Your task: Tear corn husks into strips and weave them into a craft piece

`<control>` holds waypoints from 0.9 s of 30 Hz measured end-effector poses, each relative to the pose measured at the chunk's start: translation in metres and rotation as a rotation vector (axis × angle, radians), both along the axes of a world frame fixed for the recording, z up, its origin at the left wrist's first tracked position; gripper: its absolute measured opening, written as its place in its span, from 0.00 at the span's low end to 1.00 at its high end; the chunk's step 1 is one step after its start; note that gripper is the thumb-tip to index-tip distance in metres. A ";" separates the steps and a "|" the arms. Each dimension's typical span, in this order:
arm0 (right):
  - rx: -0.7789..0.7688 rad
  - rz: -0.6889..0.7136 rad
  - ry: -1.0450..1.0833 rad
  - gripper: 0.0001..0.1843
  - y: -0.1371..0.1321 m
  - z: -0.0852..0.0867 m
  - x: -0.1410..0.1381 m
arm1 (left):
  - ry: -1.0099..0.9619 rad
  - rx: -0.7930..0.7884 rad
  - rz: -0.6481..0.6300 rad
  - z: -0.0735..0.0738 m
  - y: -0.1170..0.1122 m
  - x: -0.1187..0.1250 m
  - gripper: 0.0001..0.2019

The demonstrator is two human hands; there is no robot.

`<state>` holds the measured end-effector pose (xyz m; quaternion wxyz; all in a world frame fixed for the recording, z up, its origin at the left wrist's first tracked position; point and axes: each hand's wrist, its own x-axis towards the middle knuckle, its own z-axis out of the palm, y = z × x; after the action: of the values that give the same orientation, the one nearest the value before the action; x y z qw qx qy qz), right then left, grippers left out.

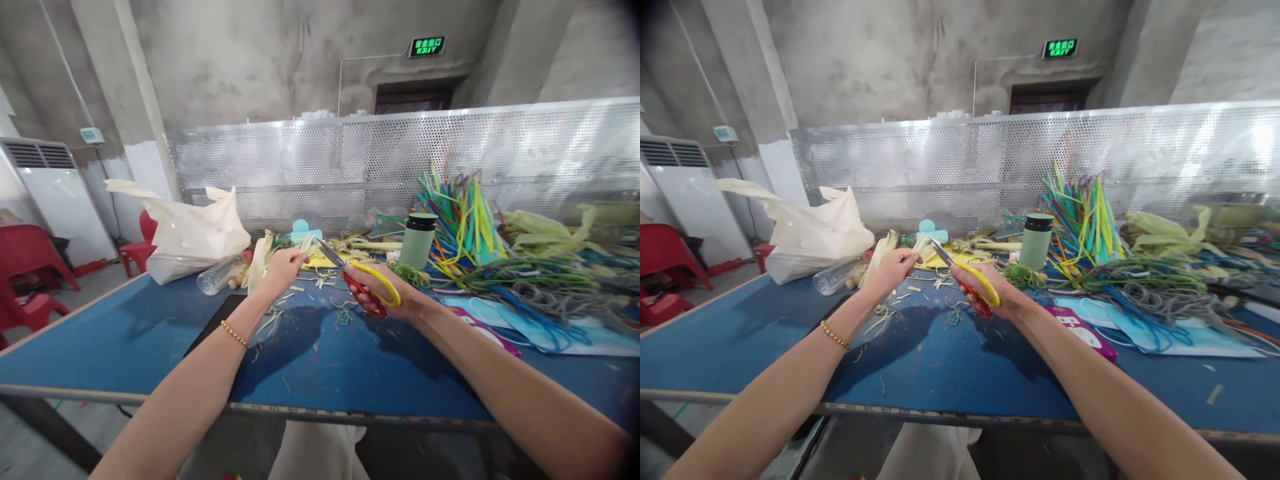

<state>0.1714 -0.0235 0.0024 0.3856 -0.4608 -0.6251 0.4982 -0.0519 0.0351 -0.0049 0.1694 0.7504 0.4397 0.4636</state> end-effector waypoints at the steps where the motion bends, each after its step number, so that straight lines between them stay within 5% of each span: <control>1: -0.001 -0.011 -0.004 0.25 -0.001 0.001 -0.001 | 0.004 0.001 -0.001 0.000 0.000 0.000 0.12; 13: 0.052 -0.037 -0.092 0.25 0.005 -0.005 0.002 | 0.013 0.000 0.003 0.004 -0.007 0.002 0.13; 19: 0.146 -0.178 -0.182 0.24 0.010 -0.002 0.005 | -0.026 -0.024 -0.010 0.003 -0.005 0.001 0.12; 21: 0.264 -0.272 -0.353 0.23 0.022 -0.004 0.014 | -0.058 -0.032 -0.036 0.002 -0.005 0.001 0.12; 24: 0.448 -0.372 -0.897 0.16 0.043 -0.010 0.028 | -0.101 -0.032 -0.116 0.001 -0.007 0.003 0.14; 27: 0.413 -0.328 -1.252 0.15 0.053 -0.017 0.033 | -0.118 -0.035 -0.194 0.001 -0.010 0.006 0.14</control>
<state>0.2039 0.0299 -0.0146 0.1015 -0.6680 -0.7350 -0.0571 -0.0454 0.0248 -0.0035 0.2519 0.7578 0.3624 0.4806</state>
